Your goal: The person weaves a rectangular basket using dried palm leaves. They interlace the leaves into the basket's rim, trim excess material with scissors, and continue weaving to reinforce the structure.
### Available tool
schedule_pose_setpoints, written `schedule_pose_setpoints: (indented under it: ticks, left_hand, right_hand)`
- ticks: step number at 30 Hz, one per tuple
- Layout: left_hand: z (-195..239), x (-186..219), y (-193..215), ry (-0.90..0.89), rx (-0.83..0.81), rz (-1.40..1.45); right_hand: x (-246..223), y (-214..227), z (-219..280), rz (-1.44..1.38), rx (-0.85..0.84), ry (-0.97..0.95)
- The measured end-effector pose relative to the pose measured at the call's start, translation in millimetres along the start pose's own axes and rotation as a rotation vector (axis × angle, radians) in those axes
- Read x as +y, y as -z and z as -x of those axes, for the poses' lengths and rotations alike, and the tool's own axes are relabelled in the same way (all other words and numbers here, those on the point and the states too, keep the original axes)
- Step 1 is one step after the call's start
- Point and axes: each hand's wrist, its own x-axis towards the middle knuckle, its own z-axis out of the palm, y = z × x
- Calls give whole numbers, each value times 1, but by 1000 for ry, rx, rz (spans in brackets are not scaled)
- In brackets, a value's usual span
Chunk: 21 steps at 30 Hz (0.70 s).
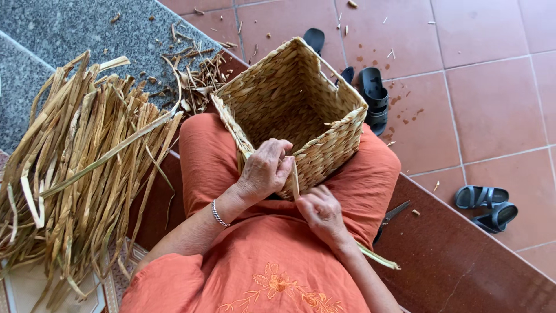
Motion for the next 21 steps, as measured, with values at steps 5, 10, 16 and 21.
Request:
schedule_pose_setpoints:
  ticks: [5, 10, 16, 21]
  left_hand:
    - [5, 4, -6, 14, -64, 19]
    - [14, 3, -8, -75, -9, 19]
    - [15, -9, -41, -53, -127, 14]
    - [-5, -3, -50, -80, -1, -2]
  right_hand:
    - [62, 8, -3, -339, 238, -566]
    - [84, -3, -18, -786, 232, -816]
    - [96, 2, -45, -957, 309, -754]
    - [100, 11, -62, -1004, 309, -773]
